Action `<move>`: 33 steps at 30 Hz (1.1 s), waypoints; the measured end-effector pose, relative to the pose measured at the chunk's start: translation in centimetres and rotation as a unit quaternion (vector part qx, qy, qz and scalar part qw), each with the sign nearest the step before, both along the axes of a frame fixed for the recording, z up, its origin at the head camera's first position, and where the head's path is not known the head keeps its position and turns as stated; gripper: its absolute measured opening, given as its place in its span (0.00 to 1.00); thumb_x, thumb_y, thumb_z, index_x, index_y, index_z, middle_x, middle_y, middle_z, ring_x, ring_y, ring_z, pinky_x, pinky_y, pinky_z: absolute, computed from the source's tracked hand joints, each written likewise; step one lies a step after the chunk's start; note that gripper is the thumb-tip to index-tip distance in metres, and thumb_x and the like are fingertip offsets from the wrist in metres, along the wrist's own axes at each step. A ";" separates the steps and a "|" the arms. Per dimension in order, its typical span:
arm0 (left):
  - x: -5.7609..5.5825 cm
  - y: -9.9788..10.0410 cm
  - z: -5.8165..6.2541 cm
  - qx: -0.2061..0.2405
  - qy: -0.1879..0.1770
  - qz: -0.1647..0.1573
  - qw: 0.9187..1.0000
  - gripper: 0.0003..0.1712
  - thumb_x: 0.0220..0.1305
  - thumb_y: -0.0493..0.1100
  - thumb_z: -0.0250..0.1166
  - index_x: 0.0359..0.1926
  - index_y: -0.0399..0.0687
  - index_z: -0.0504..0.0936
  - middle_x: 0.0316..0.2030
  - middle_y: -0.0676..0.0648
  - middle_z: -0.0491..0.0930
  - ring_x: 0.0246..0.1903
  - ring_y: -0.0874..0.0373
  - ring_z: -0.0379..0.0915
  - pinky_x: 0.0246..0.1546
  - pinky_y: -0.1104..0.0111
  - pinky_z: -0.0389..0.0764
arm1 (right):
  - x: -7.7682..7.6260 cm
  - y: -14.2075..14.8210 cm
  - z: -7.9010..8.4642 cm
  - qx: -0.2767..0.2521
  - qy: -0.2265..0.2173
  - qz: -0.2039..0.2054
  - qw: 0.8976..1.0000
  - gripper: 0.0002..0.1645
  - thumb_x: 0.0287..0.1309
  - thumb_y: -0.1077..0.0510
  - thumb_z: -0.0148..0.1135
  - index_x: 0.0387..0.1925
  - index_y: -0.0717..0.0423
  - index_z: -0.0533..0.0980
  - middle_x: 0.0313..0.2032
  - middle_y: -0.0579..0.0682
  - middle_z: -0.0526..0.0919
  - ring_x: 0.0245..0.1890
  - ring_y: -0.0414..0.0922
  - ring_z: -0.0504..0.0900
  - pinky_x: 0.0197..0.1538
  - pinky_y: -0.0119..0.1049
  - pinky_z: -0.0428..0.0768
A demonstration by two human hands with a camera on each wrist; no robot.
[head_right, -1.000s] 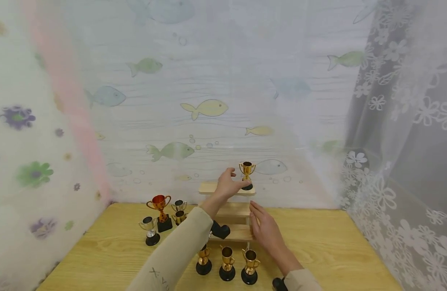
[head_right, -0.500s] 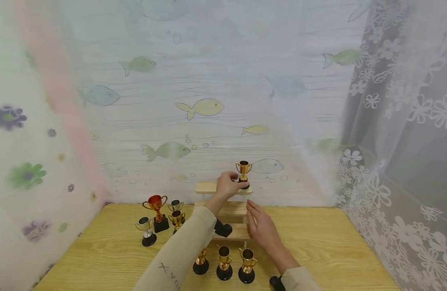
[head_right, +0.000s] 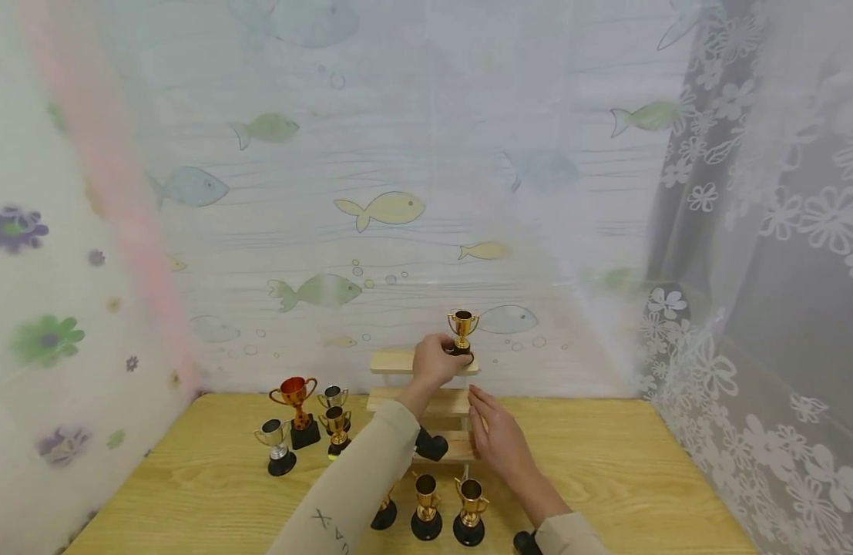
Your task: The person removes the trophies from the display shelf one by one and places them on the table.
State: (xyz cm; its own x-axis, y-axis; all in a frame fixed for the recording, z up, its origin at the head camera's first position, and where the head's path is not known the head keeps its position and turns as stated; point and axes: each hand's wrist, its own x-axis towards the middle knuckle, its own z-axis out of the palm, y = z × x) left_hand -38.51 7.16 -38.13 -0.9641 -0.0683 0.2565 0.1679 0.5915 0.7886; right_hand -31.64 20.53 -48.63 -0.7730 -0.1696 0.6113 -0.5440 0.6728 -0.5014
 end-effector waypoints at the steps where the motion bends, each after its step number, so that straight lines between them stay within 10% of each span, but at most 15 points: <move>1: 0.0 0.0 0.0 0.001 0.000 0.000 1.000 0.18 0.56 0.46 0.79 0.44 0.42 0.88 0.41 0.47 0.88 0.42 0.50 0.82 0.48 0.58 0.79 | 0.0 0.0 0.0 0.000 -0.002 0.000 1.000 0.21 0.75 0.63 0.54 0.64 0.70 0.75 0.67 0.63 0.75 0.66 0.62 0.74 0.62 0.59 0.74; 33: -0.2 -1.1 0.1 0.043 0.007 -0.021 0.999 0.17 0.57 0.40 0.79 0.45 0.37 0.87 0.42 0.43 0.86 0.45 0.49 0.83 0.44 0.61 0.85 | 0.1 0.1 0.1 0.004 -0.016 0.004 1.000 0.23 0.78 0.59 0.52 0.65 0.69 0.74 0.68 0.61 0.73 0.67 0.61 0.73 0.63 0.58 0.74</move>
State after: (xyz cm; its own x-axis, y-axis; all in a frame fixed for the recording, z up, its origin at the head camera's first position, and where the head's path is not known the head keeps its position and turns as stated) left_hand -38.69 6.03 -38.05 -0.9630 -0.0508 0.2647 0.2021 0.5137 0.8338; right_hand -31.50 20.60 -48.57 -0.7904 -0.1800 0.5856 -0.5331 0.6731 -0.5126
